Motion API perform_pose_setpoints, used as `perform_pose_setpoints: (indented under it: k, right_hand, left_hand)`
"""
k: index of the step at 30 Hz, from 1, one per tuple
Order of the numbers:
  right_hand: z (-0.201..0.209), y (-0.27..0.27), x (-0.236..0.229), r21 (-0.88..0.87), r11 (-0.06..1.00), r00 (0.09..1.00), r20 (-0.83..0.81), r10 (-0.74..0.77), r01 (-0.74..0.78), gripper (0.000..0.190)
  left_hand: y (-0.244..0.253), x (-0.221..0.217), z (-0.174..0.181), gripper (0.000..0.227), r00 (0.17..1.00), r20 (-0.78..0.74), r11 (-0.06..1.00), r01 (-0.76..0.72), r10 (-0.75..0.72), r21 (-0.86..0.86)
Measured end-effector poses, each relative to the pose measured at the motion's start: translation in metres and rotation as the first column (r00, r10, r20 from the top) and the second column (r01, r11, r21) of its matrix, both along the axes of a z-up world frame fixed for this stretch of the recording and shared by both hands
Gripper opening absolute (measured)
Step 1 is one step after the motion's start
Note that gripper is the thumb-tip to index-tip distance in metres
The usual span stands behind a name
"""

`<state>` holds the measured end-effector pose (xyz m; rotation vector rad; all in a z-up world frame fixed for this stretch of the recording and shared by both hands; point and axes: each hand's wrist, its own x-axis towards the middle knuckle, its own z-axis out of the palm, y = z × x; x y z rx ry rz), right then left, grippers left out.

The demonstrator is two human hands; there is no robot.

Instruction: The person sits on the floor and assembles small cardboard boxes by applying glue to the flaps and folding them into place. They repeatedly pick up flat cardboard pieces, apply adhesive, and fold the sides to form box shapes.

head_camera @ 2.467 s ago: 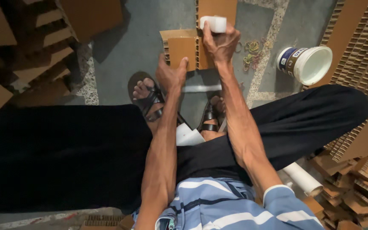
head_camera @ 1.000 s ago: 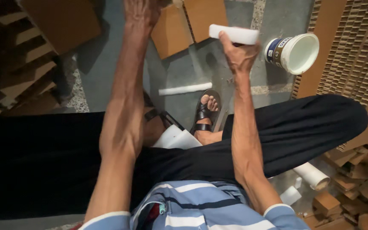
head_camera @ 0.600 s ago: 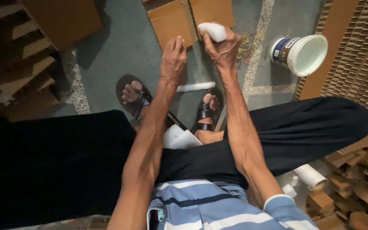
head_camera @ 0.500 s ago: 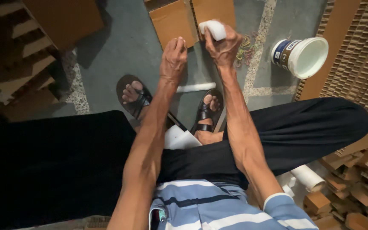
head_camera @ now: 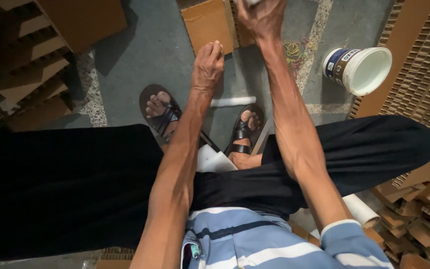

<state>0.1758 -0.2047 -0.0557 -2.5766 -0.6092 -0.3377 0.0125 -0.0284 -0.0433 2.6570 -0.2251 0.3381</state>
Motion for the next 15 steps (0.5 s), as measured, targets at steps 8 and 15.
perform_pose_setpoints:
  k: [8, 15]
  right_hand:
    - [0.092, 0.001, -0.08, -0.003, 0.996, 0.896, -0.436, -0.086, 0.094, 0.025]
    - [0.086, -0.013, -0.051, 0.089, 0.995, 0.968, -0.249, -0.031, 0.055, 0.026]
  left_hand:
    - [0.003, -0.004, 0.004, 0.03, 1.0, -0.011, 0.999, 0.017, -0.017, -0.042]
    - [0.003, -0.003, -0.004, 0.031, 1.0, 0.018, 0.999, 0.013, -0.012, -0.037]
